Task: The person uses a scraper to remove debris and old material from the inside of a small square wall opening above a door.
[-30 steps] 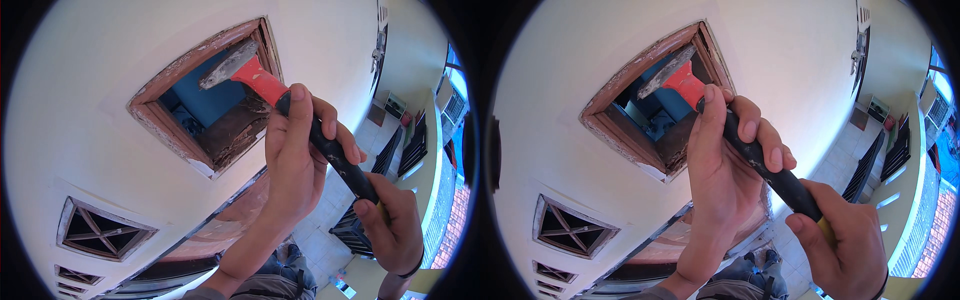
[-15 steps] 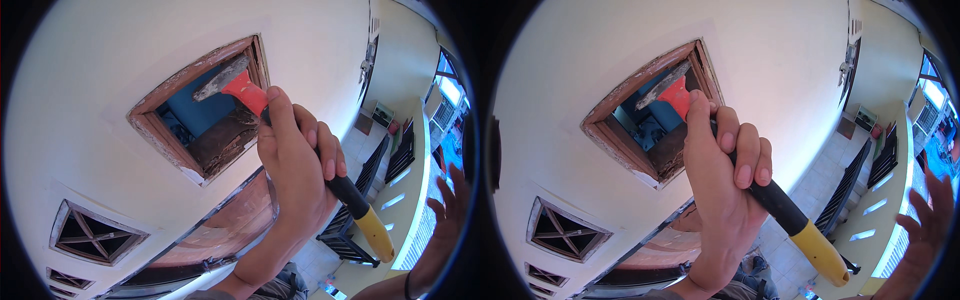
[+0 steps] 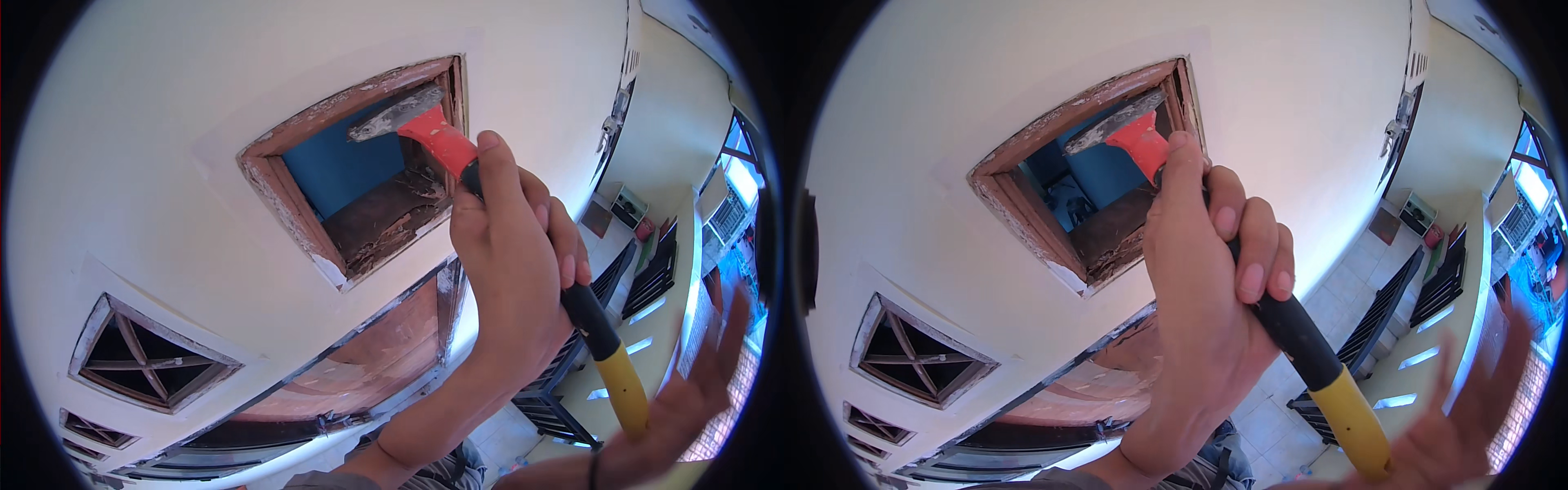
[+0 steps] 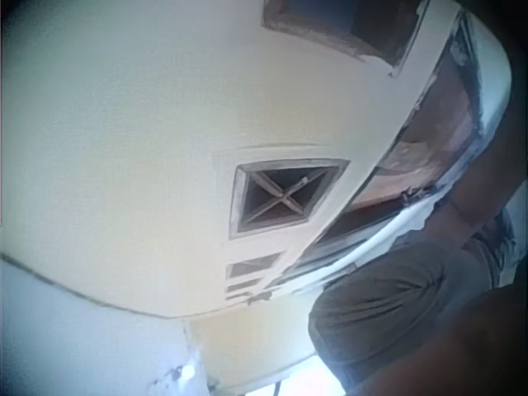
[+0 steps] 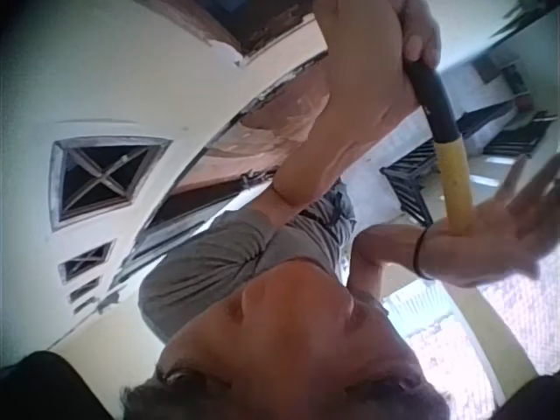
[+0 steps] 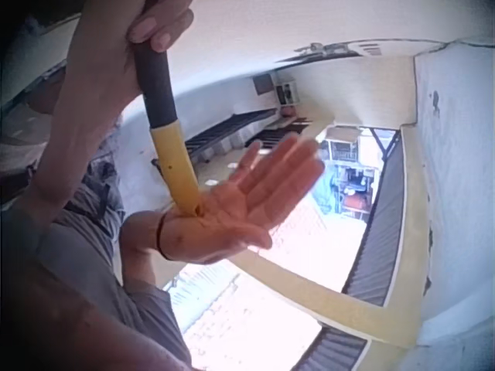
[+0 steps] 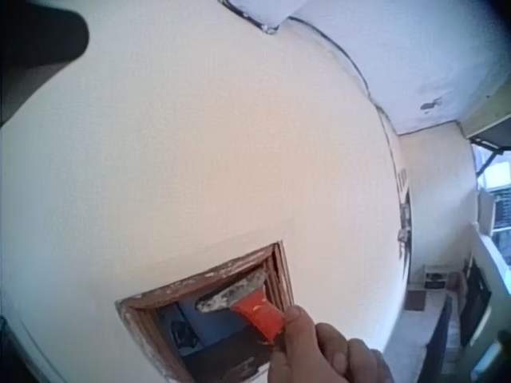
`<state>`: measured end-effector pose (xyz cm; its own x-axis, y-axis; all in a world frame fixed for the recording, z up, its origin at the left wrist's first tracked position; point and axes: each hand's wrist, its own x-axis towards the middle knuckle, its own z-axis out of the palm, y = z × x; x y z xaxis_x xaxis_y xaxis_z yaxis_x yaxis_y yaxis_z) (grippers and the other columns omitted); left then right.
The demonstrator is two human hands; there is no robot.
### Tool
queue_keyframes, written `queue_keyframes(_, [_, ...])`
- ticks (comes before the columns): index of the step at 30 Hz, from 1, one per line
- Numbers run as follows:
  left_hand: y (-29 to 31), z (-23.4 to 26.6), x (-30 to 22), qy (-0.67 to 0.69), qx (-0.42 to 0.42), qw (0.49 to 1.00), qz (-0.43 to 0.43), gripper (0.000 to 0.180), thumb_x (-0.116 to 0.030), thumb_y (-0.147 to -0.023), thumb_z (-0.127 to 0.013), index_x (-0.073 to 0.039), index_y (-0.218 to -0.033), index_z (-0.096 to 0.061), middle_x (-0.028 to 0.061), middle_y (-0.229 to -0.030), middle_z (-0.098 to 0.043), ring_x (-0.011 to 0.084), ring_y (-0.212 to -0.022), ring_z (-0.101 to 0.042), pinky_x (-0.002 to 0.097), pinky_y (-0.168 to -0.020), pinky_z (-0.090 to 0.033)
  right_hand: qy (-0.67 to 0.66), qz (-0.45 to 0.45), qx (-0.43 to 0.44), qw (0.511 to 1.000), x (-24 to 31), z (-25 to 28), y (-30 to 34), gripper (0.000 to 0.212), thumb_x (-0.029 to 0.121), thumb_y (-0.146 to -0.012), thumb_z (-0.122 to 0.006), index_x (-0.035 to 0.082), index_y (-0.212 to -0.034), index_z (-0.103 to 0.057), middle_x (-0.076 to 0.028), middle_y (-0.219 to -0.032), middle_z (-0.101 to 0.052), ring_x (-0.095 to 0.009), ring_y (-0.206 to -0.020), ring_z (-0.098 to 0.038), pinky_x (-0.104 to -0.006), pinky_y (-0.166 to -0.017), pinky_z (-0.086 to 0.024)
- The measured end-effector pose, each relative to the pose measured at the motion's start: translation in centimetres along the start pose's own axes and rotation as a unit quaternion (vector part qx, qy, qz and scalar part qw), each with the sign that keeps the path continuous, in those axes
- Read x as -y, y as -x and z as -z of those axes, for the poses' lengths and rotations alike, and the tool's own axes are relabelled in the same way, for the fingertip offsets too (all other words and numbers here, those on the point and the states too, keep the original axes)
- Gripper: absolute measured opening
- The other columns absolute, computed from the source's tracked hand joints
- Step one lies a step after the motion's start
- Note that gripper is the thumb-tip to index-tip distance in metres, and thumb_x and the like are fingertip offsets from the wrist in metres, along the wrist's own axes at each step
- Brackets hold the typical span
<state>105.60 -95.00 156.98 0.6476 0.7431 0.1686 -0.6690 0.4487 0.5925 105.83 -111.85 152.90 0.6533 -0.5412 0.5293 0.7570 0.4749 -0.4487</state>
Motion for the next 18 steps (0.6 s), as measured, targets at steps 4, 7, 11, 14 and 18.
queue_keyframes(4, [0.0, 0.6, -1.1, 0.013, 0.001, 1.000, -0.021, 0.039, -0.035, -0.109, -0.044, -0.015, -0.077, -0.037, -0.0037, -0.056, -0.033, 0.0064, -0.036, -0.030, 0.0246, -0.035, -0.033, 0.175, -0.110, 0.153, 0.966, -0.8, 2.6, -0.2, 0.071, 0.055, -0.107, -0.027, 0.004, -0.155, -0.033, -0.027, -0.158, -0.036, -0.042, -0.148, -0.033, -0.0656, -0.119, -0.027])
queue_keyframes(7, [-0.2, -0.3, -0.2, 0.035, 0.007, 0.999, -0.030, 0.036, -0.034, -0.109, -0.045, -0.015, -0.080, -0.037, -0.0038, -0.060, -0.034, 0.0058, -0.037, -0.032, 0.0243, -0.035, -0.034, 0.095, -0.068, 0.058, 0.991, -0.1, 0.2, 0.0, 0.071, 0.057, -0.105, -0.024, 0.007, -0.156, -0.033, -0.023, -0.159, -0.036, -0.038, -0.148, -0.035, -0.0614, -0.119, -0.030])
queue_keyframes(11, [-0.6, 0.0, -0.1, 0.017, -0.023, 0.998, -0.058, 0.036, -0.033, -0.109, -0.046, -0.014, -0.079, -0.038, -0.0039, -0.060, -0.034, 0.0057, -0.038, -0.033, 0.0243, -0.036, -0.036, 0.099, -0.131, 0.047, 0.985, -0.7, -1.7, 0.7, 0.073, 0.058, -0.103, -0.020, 0.012, -0.157, -0.033, -0.019, -0.161, -0.036, -0.032, -0.148, -0.038, -0.0559, -0.119, -0.034])
queue_keyframes(14, [-0.5, -0.8, 0.2, 0.045, 0.022, 0.998, -0.043, 0.036, -0.030, -0.109, -0.047, -0.013, -0.079, -0.039, -0.0036, -0.061, -0.035, 0.0056, -0.039, -0.034, 0.0244, -0.037, -0.037, 0.156, -0.048, 0.034, 0.986, -0.9, -0.8, -0.4, 0.069, 0.055, -0.105, -0.015, 0.013, -0.158, -0.030, -0.020, -0.161, -0.035, -0.038, -0.148, -0.036, -0.0613, -0.119, -0.030])
queue_keyframes(18, [-1.5, 0.2, -1.0, 0.072, 0.012, 0.996, -0.054, 0.035, -0.027, -0.109, -0.047, -0.013, -0.078, -0.040, -0.0037, -0.062, -0.036, 0.0053, -0.041, -0.036, 0.0249, -0.039, -0.039, 0.115, -0.124, 0.064, 0.984, -1.2, -2.0, 1.6, 0.073, 0.061, -0.104, -0.016, 0.014, -0.154, -0.041, -0.022, -0.155, -0.044, -0.039, -0.141, -0.047, -0.0626, -0.112, -0.040])
